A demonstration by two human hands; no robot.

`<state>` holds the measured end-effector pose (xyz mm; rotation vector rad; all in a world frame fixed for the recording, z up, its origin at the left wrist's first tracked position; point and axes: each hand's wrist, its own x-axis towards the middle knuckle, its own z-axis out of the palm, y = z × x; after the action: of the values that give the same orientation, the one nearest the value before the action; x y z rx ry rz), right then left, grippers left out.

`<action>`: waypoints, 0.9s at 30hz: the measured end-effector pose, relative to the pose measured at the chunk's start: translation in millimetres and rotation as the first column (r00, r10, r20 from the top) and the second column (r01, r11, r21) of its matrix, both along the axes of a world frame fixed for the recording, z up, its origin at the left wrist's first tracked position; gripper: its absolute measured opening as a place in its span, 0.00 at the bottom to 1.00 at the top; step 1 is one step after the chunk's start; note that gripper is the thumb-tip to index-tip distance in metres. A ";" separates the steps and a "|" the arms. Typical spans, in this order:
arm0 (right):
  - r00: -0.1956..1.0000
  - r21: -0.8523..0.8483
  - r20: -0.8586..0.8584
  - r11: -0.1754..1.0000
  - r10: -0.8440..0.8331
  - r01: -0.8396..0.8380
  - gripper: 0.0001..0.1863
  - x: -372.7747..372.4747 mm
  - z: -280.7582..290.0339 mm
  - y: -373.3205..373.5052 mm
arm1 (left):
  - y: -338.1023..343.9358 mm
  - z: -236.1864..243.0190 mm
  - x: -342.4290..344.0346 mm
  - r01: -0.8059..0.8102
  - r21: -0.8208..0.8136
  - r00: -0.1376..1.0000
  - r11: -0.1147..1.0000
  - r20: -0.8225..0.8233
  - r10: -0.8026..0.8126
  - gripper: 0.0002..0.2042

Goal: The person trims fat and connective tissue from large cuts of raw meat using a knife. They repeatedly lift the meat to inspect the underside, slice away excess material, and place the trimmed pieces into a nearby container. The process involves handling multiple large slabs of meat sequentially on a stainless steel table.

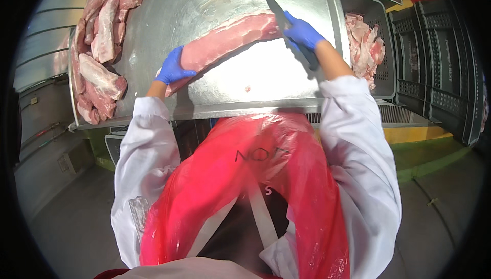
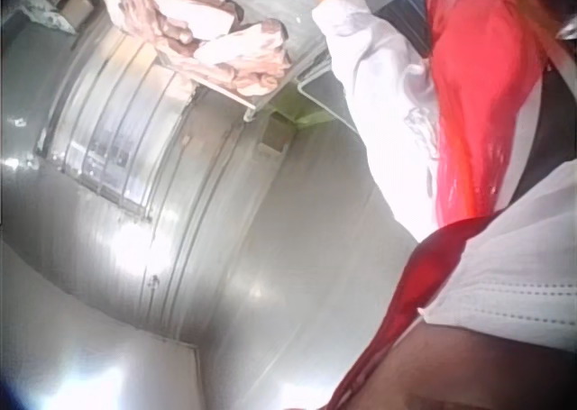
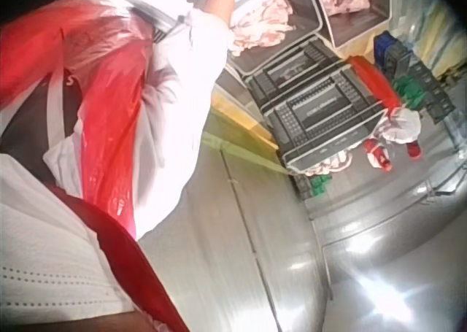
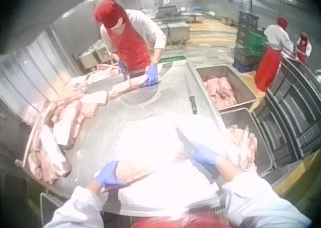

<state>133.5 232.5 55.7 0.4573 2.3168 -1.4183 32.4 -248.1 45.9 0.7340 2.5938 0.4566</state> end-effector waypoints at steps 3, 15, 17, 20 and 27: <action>0.998 -0.064 0.057 0.998 0.016 -0.013 0.35 34.5 18.4 3.3 | 7.3 4.9 16.9 0.008 0.025 0.995 1.000 -0.103 -0.005 0.50; 0.909 -0.363 0.322 0.853 -0.264 0.376 0.40 124.3 135.0 -56.1 | 50.7 22.6 13.5 0.152 0.002 0.988 0.988 -0.007 -0.152 0.36; 0.906 -0.384 0.254 0.825 -0.338 0.415 0.40 122.2 134.4 -46.1 | 117.5 28.4 -12.0 0.188 0.131 0.980 0.973 -0.084 -0.178 0.33; 0.854 -0.346 0.129 0.784 -0.504 0.515 0.41 87.9 108.2 -35.2 | 232.8 21.5 -30.0 0.140 0.256 0.990 0.957 -0.043 -0.133 0.34; 0.793 -0.321 -0.075 0.767 -0.605 0.555 0.44 52.5 23.5 -54.5 | 285.2 -14.2 -88.8 0.119 0.230 0.959 0.966 0.224 -0.172 0.21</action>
<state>186.0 178.0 79.2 1.0745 2.1295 -2.1222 -56.4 37.1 31.7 0.8757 2.2667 0.7400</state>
